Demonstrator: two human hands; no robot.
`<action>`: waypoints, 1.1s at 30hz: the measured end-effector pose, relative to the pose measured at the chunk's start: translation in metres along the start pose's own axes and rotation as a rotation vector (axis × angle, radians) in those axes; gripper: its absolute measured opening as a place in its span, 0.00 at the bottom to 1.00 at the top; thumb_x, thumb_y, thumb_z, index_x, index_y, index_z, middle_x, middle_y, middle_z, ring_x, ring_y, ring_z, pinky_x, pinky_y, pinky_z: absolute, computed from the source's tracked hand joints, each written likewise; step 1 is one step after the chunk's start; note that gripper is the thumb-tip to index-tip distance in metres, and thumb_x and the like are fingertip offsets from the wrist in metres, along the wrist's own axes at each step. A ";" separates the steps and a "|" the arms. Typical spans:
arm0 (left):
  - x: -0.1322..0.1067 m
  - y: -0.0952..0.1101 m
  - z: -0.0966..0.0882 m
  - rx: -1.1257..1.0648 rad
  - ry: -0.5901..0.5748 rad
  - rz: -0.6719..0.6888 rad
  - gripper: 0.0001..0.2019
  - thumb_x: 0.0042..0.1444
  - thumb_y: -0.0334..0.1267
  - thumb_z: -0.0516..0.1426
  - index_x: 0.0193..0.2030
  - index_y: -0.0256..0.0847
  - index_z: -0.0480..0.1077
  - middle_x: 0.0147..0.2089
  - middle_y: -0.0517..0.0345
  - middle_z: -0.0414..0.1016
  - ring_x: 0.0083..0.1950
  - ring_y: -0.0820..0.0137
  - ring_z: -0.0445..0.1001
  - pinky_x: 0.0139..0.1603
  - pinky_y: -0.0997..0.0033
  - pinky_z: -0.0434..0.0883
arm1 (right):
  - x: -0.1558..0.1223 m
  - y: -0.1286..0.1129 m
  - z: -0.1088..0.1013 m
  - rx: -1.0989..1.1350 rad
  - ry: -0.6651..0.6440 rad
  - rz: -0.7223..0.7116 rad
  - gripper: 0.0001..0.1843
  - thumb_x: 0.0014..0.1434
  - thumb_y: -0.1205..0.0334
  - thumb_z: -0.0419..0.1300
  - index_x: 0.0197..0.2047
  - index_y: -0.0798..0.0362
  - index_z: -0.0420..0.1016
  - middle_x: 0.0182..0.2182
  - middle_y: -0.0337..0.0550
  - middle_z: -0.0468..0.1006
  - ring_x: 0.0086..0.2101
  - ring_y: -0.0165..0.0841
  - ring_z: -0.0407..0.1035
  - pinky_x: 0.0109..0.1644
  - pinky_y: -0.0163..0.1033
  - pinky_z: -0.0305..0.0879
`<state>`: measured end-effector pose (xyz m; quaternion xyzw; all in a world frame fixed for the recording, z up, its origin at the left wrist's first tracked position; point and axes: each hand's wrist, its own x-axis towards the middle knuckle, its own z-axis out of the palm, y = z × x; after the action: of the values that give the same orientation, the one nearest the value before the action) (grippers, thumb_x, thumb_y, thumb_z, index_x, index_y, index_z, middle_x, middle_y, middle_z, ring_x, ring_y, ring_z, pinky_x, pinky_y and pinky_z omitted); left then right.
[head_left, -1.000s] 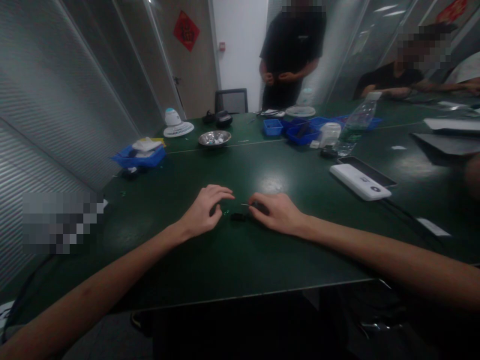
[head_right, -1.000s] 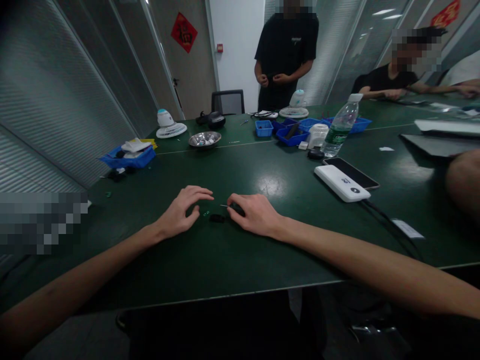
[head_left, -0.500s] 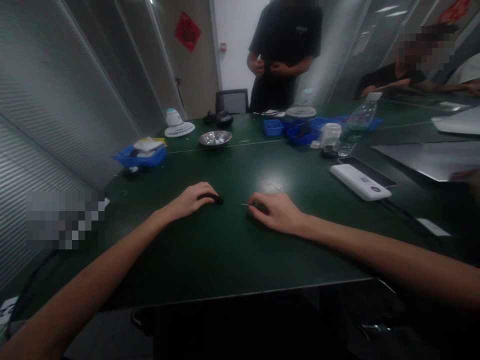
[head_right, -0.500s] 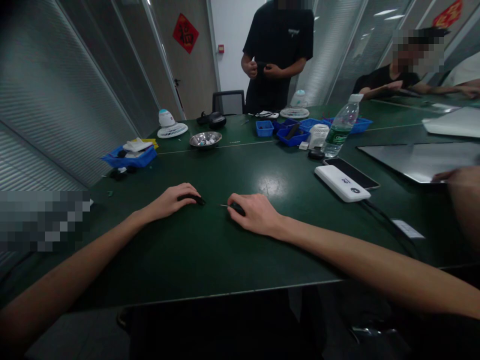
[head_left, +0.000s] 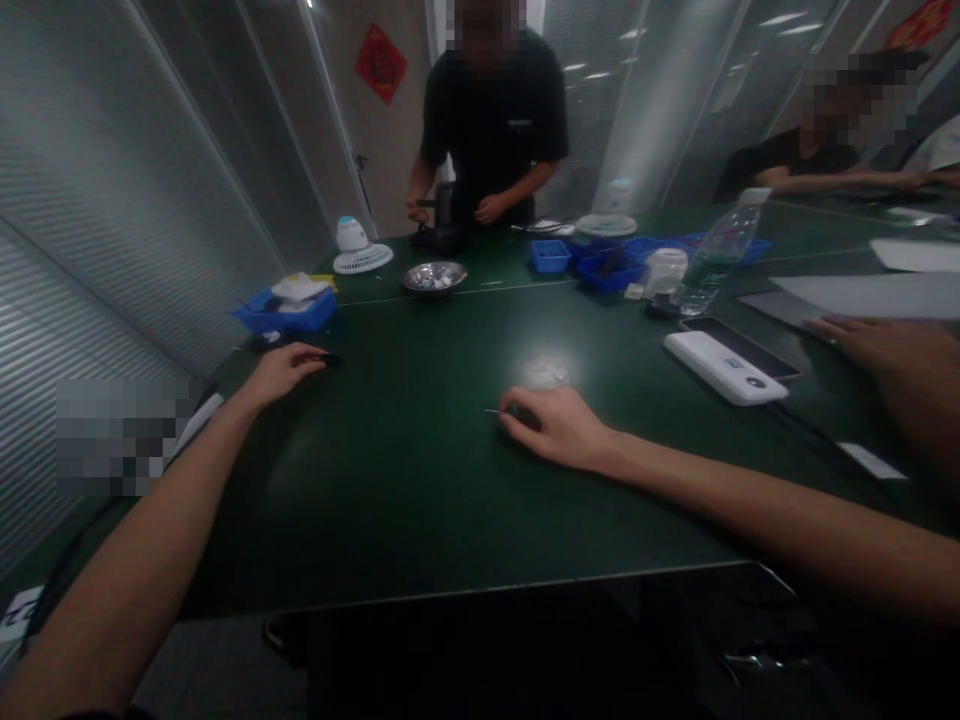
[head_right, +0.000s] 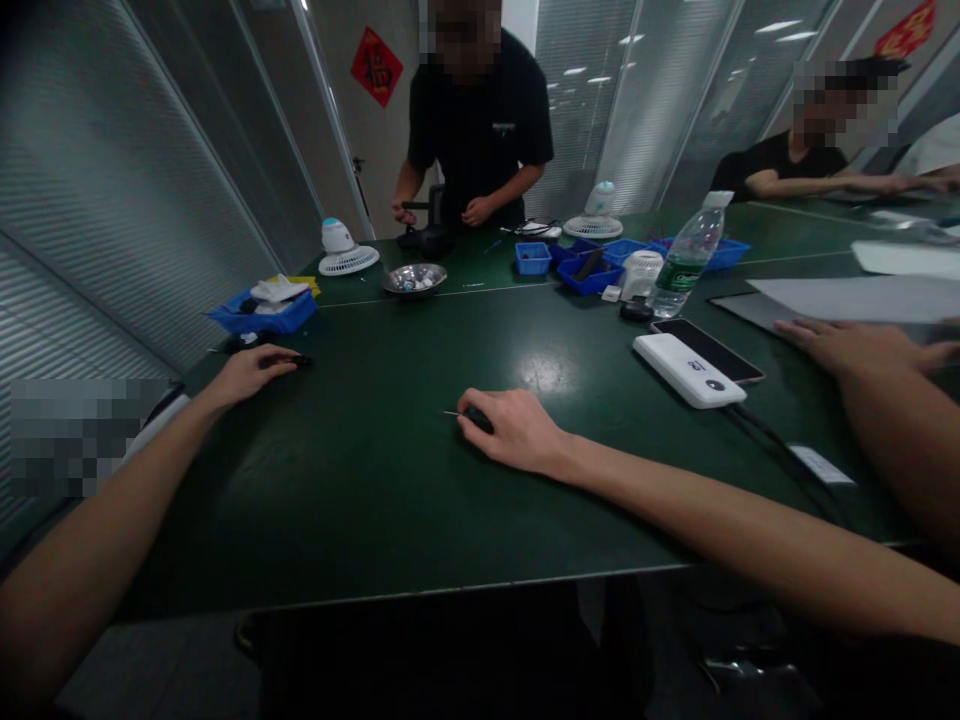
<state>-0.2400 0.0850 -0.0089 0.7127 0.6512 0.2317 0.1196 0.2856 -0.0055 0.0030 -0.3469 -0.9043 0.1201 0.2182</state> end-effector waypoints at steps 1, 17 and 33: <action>0.002 -0.004 -0.002 0.013 -0.007 -0.038 0.32 0.53 0.61 0.64 0.56 0.38 0.77 0.51 0.48 0.81 0.48 0.60 0.77 0.51 0.63 0.72 | 0.000 0.000 0.001 -0.006 0.002 -0.001 0.13 0.71 0.55 0.56 0.50 0.54 0.75 0.29 0.39 0.77 0.26 0.29 0.67 0.32 0.35 0.57; 0.001 -0.014 -0.012 0.136 0.000 -0.056 0.27 0.50 0.64 0.64 0.46 0.44 0.83 0.52 0.48 0.82 0.50 0.54 0.78 0.53 0.59 0.73 | 0.000 0.000 0.000 -0.015 -0.006 0.003 0.13 0.71 0.55 0.56 0.50 0.54 0.76 0.30 0.40 0.78 0.27 0.30 0.68 0.33 0.35 0.57; 0.002 -0.006 -0.001 0.163 0.176 -0.007 0.24 0.59 0.55 0.58 0.53 0.41 0.79 0.49 0.50 0.83 0.45 0.59 0.80 0.49 0.65 0.74 | 0.001 -0.001 -0.001 -0.008 -0.013 -0.007 0.13 0.71 0.55 0.56 0.49 0.55 0.76 0.29 0.40 0.77 0.26 0.29 0.67 0.33 0.35 0.57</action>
<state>-0.2455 0.0877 -0.0102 0.6948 0.6784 0.2389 0.0043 0.2846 -0.0057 0.0043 -0.3436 -0.9075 0.1177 0.2111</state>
